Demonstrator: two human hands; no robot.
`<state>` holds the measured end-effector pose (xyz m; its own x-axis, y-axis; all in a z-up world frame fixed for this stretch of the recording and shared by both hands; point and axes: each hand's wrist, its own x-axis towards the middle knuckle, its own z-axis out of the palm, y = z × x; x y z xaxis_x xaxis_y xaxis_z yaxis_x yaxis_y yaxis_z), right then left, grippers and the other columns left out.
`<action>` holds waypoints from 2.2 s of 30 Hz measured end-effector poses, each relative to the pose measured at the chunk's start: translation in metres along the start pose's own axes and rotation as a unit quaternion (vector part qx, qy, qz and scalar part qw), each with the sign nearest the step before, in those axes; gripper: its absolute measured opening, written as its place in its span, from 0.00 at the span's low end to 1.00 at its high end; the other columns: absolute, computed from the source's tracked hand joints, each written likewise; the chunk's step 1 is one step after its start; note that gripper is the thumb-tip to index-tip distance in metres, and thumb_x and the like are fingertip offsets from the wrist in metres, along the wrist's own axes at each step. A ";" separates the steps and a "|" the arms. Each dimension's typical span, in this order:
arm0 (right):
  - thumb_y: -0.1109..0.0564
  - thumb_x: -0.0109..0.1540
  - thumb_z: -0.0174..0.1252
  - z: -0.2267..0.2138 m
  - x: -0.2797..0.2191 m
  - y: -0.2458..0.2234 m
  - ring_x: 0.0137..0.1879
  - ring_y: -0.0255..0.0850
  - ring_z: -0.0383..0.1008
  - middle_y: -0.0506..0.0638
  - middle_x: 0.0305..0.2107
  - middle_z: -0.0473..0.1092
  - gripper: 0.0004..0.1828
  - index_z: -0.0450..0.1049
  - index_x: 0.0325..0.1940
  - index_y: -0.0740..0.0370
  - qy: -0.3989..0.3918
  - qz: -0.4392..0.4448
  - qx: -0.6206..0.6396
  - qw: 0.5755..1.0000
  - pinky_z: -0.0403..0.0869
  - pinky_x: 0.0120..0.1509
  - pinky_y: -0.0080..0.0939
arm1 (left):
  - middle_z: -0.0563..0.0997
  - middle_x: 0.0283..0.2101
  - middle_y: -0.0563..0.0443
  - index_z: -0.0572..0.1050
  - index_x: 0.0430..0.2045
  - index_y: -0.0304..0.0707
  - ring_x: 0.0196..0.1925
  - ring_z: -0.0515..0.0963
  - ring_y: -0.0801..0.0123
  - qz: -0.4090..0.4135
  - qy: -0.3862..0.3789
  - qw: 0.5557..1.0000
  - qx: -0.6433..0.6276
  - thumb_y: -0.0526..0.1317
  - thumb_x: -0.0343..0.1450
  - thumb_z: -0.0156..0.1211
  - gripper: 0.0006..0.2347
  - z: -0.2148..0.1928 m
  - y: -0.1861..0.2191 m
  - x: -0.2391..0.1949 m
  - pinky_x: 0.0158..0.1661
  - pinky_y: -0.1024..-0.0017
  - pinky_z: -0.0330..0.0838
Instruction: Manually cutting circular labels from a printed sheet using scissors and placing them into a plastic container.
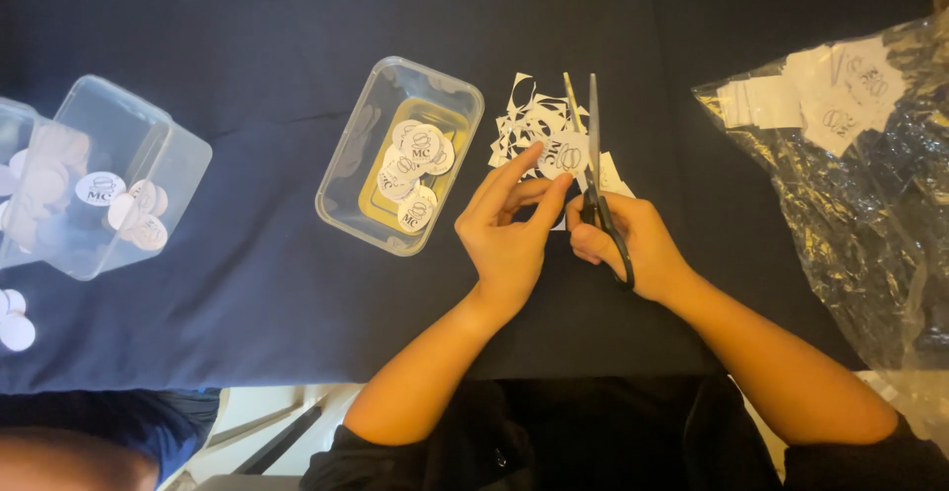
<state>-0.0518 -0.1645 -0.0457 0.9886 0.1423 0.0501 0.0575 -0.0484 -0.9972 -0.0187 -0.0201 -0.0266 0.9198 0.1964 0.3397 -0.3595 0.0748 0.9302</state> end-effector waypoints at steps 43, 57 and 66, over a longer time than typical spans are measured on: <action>0.57 0.61 0.71 -0.027 0.000 0.005 0.23 0.34 0.73 0.51 0.12 0.70 0.09 0.78 0.35 0.64 0.017 0.093 -0.072 0.993 0.72 0.34 0.29 | 0.85 0.45 0.47 0.82 0.49 0.36 0.35 0.88 0.69 -0.032 -0.099 0.994 -0.029 0.27 0.67 0.75 0.16 -0.019 0.001 0.026 0.36 0.78 0.83; 0.59 0.63 0.67 -0.028 0.002 0.010 0.22 0.35 0.74 0.54 0.13 0.72 0.07 0.78 0.36 0.66 0.004 0.091 -0.067 0.994 0.74 0.33 0.30 | 0.85 0.44 0.43 0.82 0.51 0.37 0.37 0.88 0.68 -0.029 -0.124 0.991 -0.033 0.28 0.69 0.74 0.16 -0.023 0.002 0.033 0.37 0.75 0.82; 0.61 0.63 0.67 -0.029 0.002 0.001 0.21 0.36 0.74 0.55 0.12 0.72 0.07 0.78 0.35 0.67 0.000 0.095 -0.076 0.993 0.74 0.32 0.31 | 0.85 0.44 0.45 0.82 0.51 0.37 0.38 0.88 0.69 -0.032 -0.134 0.990 -0.043 0.27 0.69 0.74 0.16 -0.026 0.002 0.037 0.37 0.75 0.82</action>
<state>-0.0454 -0.1929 -0.0446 0.9835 0.1164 -0.1384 -0.1100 -0.2223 -0.9687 0.0103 0.0123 -0.0160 0.9454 -0.0768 0.3169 -0.3015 0.1643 0.9392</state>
